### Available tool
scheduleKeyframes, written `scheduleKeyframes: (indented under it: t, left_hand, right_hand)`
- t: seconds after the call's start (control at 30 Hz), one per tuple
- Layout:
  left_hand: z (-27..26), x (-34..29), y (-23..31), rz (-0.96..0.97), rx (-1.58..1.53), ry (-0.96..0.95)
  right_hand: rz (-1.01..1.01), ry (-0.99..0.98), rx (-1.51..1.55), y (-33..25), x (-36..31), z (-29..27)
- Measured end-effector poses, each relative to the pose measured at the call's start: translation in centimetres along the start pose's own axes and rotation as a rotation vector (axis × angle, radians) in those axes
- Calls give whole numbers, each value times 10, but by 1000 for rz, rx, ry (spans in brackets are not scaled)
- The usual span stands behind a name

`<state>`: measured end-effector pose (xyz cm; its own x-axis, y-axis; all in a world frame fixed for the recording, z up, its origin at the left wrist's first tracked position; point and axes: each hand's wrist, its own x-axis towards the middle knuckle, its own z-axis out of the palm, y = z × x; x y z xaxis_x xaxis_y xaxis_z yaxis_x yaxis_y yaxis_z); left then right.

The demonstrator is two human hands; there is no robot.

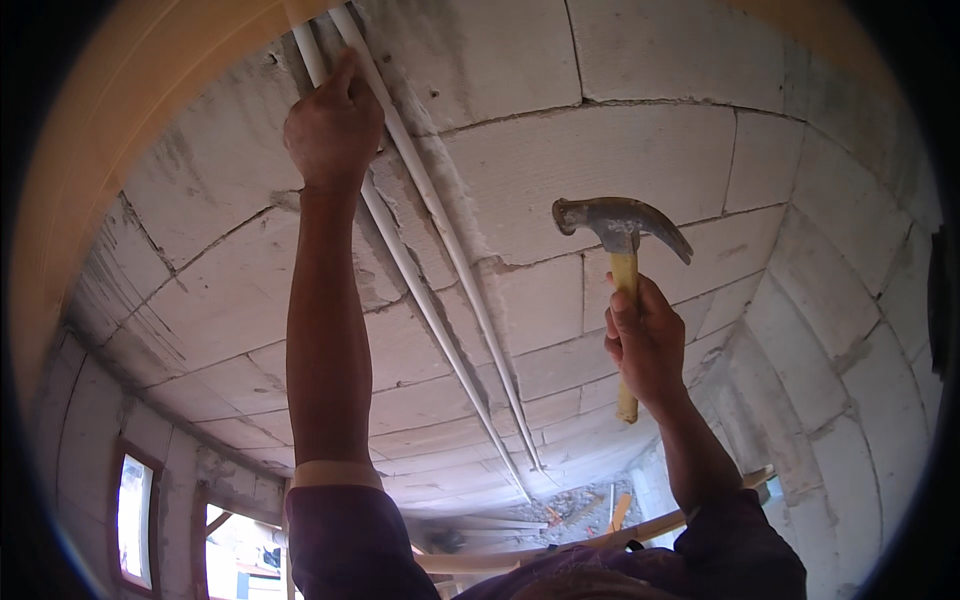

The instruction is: The person secures white pipes to a concrete ceiling using a hammer and nails. They repeatedly position the pipes, place nails, and hammer them into the ceiling surface to fasten the pipes in place.

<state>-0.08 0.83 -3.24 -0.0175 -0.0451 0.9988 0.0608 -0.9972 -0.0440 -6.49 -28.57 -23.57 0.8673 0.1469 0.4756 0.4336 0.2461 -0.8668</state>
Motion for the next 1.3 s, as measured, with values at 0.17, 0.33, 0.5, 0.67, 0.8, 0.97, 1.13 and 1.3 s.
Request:
scheduleKeyframes:
  t: [0.17, 0.33, 0.5, 0.67, 0.8, 0.97, 1.13, 1.3]
  left_hand:
    - [-10, 10, 1, -164, -232, 18]
    - [-15, 23, 8, -292, -197, -66]
    - [-12, 28, 8, -333, -151, -103]
    - [-4, 41, -13, -153, 87, 7]
    - [-49, 21, -2, -225, -184, -167]
    - [-110, -161, 15, -329, -631, -547]
    - [-181, -423, 49, -897, -488, -1141]
    - [-293, -571, 95, -1553, -486, -1217]
  right_hand:
    - [133, -37, -96, -13, -14, -5]
    - [339, -60, -111, 5, -43, -24]
    - [442, -9, -114, 20, -65, -58]
    - [473, 99, -105, 26, -72, -69]
    - [500, 88, -138, 27, -84, -76]
    - [629, 68, -323, 38, -115, -89]
    - [739, 101, -440, 55, -137, -106]
    - [702, 123, -581, 73, -150, -133]
